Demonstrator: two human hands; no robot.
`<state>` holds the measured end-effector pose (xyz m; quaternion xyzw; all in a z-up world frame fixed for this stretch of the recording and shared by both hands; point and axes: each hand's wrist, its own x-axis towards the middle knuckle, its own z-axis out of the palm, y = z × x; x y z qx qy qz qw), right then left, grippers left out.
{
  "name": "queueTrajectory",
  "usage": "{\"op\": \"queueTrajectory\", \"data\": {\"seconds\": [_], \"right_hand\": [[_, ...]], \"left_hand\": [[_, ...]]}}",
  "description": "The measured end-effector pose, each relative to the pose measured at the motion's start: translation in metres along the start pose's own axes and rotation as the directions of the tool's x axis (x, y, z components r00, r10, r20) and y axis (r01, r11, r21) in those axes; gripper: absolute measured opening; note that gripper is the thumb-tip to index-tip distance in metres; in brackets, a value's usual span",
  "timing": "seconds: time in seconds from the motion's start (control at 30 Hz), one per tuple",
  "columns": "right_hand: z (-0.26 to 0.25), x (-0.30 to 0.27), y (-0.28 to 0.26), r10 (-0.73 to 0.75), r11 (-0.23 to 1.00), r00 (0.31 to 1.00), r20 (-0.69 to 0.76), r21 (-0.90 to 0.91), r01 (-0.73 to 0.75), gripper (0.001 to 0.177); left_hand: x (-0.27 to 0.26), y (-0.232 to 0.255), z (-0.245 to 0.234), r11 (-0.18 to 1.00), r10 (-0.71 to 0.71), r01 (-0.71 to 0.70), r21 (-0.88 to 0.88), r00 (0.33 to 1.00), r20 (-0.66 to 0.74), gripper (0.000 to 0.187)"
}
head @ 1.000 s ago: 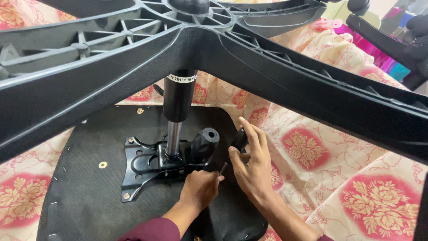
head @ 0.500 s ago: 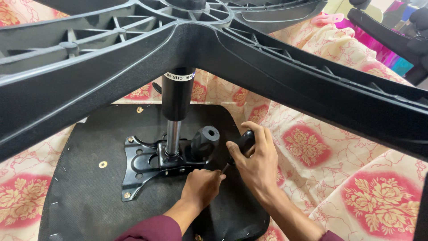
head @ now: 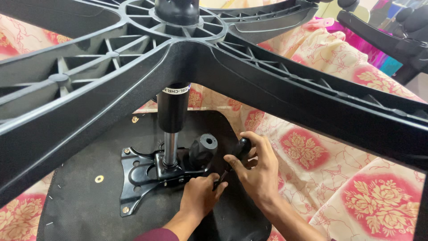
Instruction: The person uses a screwdriver to tighten screws on the underside of an office chair seat, securing the gas lift and base assembly to the seat. The person works methodically around the seat base, tightening multiple fasteners.
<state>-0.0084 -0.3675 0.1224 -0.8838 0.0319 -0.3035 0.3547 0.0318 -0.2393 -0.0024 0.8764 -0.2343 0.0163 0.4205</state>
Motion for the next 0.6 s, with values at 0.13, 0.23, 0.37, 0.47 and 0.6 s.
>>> {"op": "queueTrajectory", "data": {"seconds": [0.13,0.23,0.37,0.47,0.6], "right_hand": [[0.001,0.001,-0.006,-0.013,0.995,0.999,-0.049,-0.101,0.008,0.064],[-0.002,-0.003,-0.007,-0.084,0.994,0.996,0.004,-0.067,0.084,0.063],[-0.006,-0.007,-0.001,-0.243,0.960,0.965,0.099,0.163,0.225,0.063],[-0.005,-0.010,0.004,-0.219,0.957,0.966,0.137,0.221,0.186,0.060],[0.001,-0.007,0.008,-0.126,0.991,0.991,0.048,0.045,0.124,0.059]], "left_hand": [[-0.001,0.002,0.001,0.999,-0.013,0.011,0.033,0.999,0.046,0.029],[-0.001,-0.001,0.006,0.999,0.016,-0.019,0.049,0.997,0.074,0.029],[-0.001,-0.006,0.010,0.988,0.127,-0.127,0.090,0.992,0.005,0.026],[0.000,-0.006,0.012,0.986,0.102,-0.105,0.131,0.994,0.031,0.023],[-0.003,-0.005,0.009,0.992,0.086,-0.089,0.094,0.996,0.039,0.018]]}}
